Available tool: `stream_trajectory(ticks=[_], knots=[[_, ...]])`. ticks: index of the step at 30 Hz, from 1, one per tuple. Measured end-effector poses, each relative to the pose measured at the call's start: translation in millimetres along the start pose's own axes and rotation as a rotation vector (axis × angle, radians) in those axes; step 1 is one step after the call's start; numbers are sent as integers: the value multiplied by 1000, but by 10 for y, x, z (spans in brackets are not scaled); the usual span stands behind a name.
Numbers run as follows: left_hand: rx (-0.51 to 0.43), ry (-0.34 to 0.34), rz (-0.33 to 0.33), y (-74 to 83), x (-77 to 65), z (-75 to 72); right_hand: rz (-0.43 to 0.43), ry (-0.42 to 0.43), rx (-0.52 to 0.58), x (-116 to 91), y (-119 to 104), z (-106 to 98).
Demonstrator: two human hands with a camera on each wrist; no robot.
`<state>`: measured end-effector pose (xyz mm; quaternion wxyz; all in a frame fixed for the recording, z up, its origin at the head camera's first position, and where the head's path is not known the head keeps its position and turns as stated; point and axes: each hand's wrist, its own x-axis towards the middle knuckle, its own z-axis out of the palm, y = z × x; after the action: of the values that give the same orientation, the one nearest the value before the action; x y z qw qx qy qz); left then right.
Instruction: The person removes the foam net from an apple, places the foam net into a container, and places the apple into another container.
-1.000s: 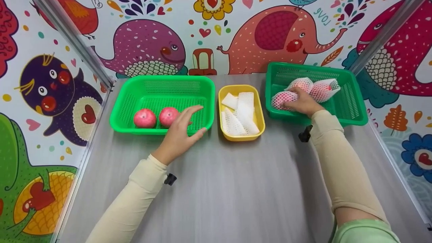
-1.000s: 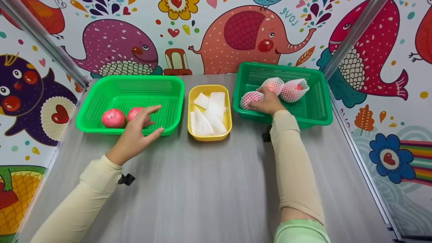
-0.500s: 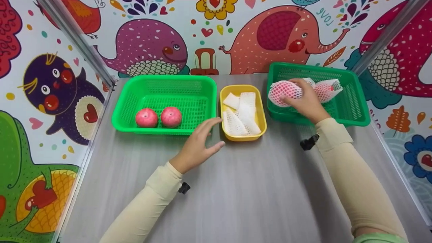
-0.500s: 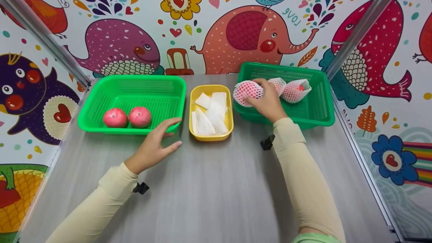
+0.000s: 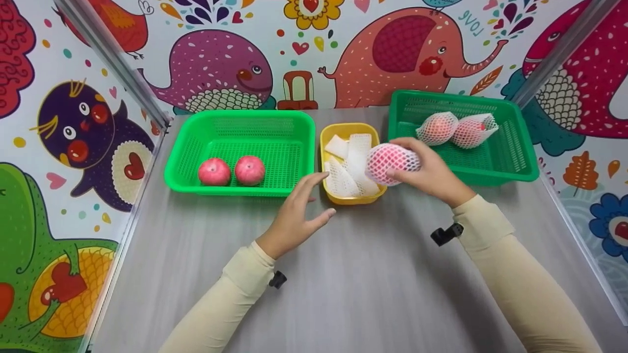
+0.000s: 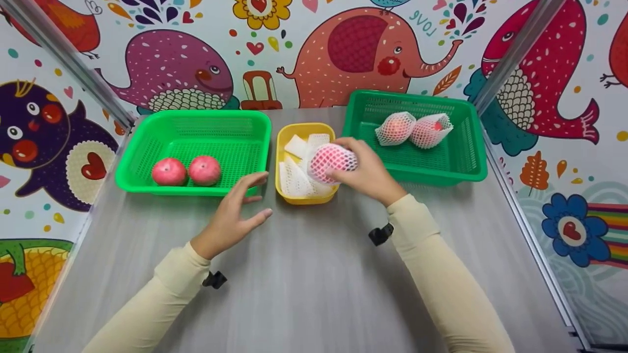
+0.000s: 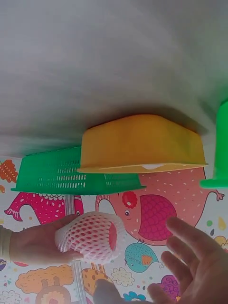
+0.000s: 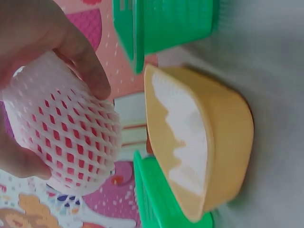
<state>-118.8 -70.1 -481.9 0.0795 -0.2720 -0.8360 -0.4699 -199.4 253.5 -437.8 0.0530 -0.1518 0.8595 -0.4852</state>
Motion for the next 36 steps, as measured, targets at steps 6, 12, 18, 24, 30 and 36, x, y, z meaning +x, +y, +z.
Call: stream_trajectory(ticks=[6, 12, 18, 24, 30, 36], knots=[[-10, -2, -21, 21, -153, 86, -53, -138, -26, -159, -85, 199], [-26, -16, -63, -22, -366, 152, -89, -246, -74, -319, -89, 391], [-44, -23, -127, -110, -543, 224, -95, -295, -60, -418, -34, 539], [-62, -41, -179, -184, -674, 294, -92, -362, -17, -513, 53, 714], [-40, -79, -198, -255, -747, 374, 19, -384, 45, -578, 232, 932], [-33, -139, -247, -295, -785, 455, 136, -366, 137, -638, 388, 1095]])
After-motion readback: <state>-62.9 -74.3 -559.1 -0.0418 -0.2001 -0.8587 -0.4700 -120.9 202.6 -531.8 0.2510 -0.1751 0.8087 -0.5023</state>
